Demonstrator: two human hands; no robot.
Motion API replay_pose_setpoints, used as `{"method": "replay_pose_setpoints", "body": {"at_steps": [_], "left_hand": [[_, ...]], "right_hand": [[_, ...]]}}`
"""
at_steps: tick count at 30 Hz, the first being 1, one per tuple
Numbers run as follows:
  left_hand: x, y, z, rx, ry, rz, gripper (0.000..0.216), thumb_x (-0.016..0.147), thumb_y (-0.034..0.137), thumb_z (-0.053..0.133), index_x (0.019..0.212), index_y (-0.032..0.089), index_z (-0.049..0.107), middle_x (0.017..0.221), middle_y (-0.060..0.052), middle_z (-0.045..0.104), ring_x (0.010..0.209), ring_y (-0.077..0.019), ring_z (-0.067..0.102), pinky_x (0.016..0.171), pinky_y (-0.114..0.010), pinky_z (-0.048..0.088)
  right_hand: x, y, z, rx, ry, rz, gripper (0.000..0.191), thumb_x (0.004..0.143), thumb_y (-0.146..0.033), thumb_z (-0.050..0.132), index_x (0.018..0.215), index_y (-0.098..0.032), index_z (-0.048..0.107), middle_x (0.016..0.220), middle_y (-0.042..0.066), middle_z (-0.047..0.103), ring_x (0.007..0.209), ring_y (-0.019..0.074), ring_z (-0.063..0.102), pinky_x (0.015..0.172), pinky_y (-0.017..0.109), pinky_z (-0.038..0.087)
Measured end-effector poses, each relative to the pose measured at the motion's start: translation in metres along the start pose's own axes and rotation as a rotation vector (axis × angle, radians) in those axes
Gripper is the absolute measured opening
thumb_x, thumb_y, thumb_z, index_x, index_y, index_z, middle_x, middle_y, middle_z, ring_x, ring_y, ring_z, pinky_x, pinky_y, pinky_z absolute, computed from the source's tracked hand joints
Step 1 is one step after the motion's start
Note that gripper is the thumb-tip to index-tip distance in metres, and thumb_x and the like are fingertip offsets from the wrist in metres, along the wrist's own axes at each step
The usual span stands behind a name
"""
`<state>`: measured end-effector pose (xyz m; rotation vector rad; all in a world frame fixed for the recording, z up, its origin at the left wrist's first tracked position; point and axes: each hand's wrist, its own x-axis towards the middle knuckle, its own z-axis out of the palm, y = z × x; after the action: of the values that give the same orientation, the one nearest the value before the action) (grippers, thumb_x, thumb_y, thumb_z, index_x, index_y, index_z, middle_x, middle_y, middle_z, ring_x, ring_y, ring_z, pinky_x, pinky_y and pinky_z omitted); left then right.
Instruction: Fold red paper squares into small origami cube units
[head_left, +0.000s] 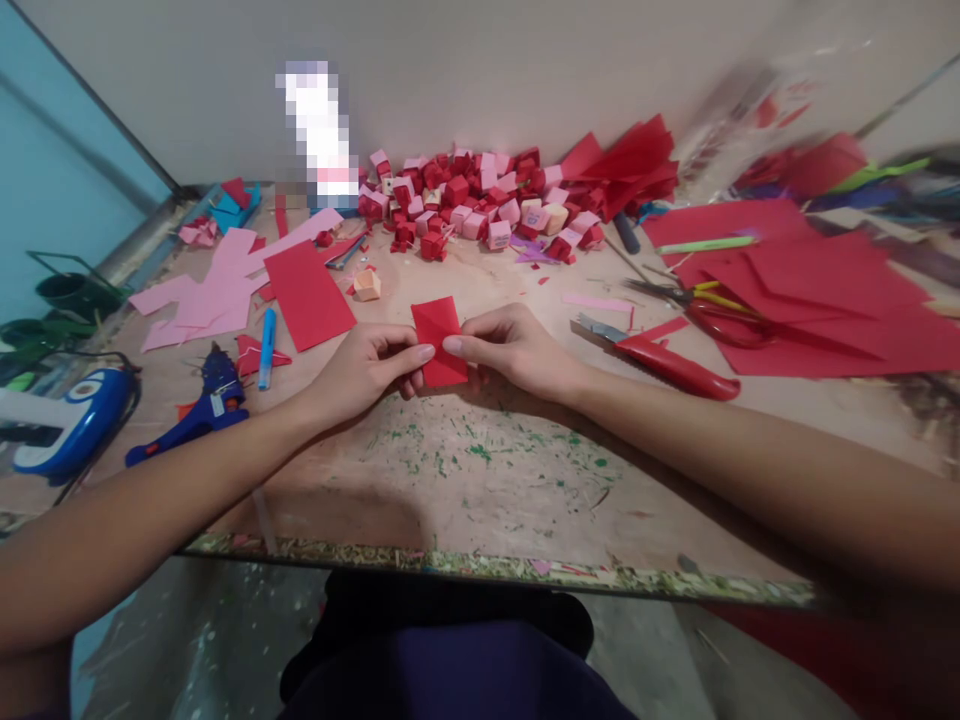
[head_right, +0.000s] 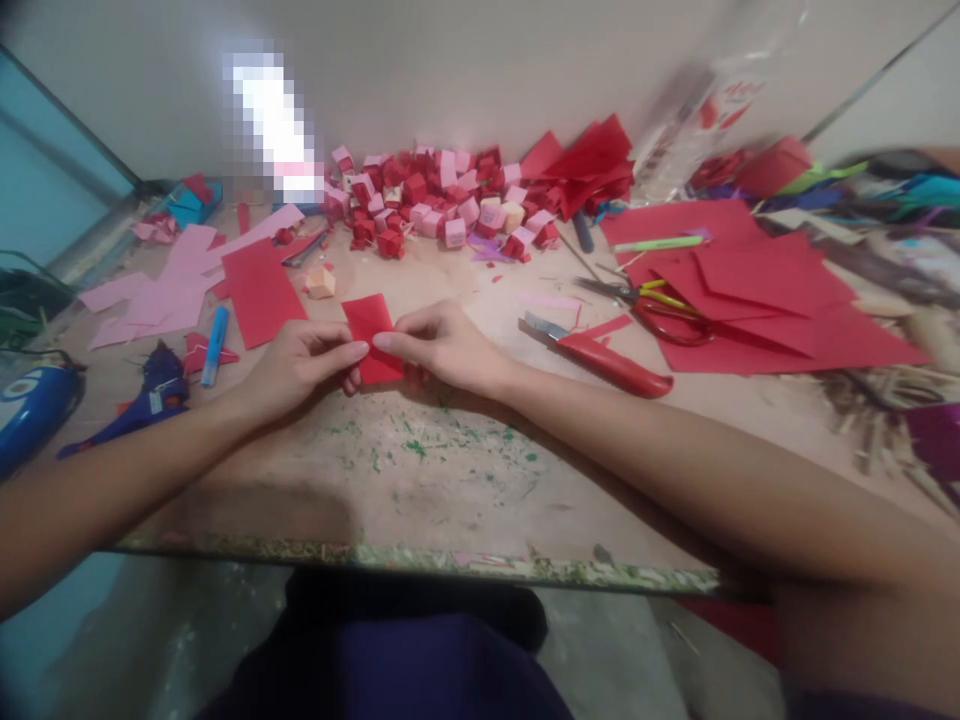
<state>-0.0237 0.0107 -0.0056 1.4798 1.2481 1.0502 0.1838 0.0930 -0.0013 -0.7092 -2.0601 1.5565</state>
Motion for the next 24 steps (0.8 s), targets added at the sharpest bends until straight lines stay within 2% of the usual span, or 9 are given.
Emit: {"method": "replay_pose_setpoints", "body": {"at_steps": [7, 13, 19, 24], "left_hand": [[-0.0009, 0.0003, -0.0003, -0.010, -0.037, 0.012, 0.030, 0.092, 0.035, 0.074, 0.069, 0.017, 0.069, 0.061, 0.000, 0.069, 0.054, -0.0104, 0.064, 0.057, -0.020, 0.052], [-0.0009, 0.0019, 0.0000, -0.007, -0.026, 0.017, 0.028, 0.092, 0.032, 0.072, 0.067, 0.018, 0.068, 0.060, 0.000, 0.068, 0.053, -0.0111, 0.064, 0.055, -0.021, 0.053], [-0.0021, 0.0040, 0.0015, 0.023, -0.034, 0.034, 0.029, 0.093, 0.028, 0.069, 0.065, 0.018, 0.067, 0.058, 0.000, 0.067, 0.053, -0.0109, 0.062, 0.055, -0.021, 0.052], [-0.0017, 0.0035, 0.0009, 0.008, -0.036, 0.039, 0.027, 0.093, 0.026, 0.068, 0.067, 0.018, 0.068, 0.059, 0.000, 0.067, 0.052, -0.0107, 0.062, 0.055, -0.021, 0.052]], "right_hand": [[0.0002, 0.0006, 0.0009, 0.013, 0.012, 0.014, 0.046, 0.096, -0.041, 0.073, 0.059, -0.015, 0.065, 0.052, 0.001, 0.062, 0.048, 0.0103, 0.051, 0.050, 0.026, 0.036], [0.0000, 0.0011, 0.0015, 0.032, 0.011, 0.014, 0.048, 0.094, -0.050, 0.076, 0.063, -0.014, 0.068, 0.053, 0.002, 0.062, 0.049, 0.0101, 0.051, 0.049, 0.025, 0.036], [-0.0001, 0.0011, 0.0018, 0.013, 0.003, 0.014, 0.047, 0.097, -0.046, 0.072, 0.062, -0.014, 0.069, 0.054, 0.003, 0.064, 0.049, 0.0094, 0.050, 0.050, 0.025, 0.036], [-0.0002, 0.0008, 0.0014, 0.043, 0.000, 0.005, 0.046, 0.094, -0.050, 0.075, 0.066, -0.014, 0.071, 0.054, 0.001, 0.062, 0.050, 0.0098, 0.050, 0.050, 0.025, 0.035]]}}
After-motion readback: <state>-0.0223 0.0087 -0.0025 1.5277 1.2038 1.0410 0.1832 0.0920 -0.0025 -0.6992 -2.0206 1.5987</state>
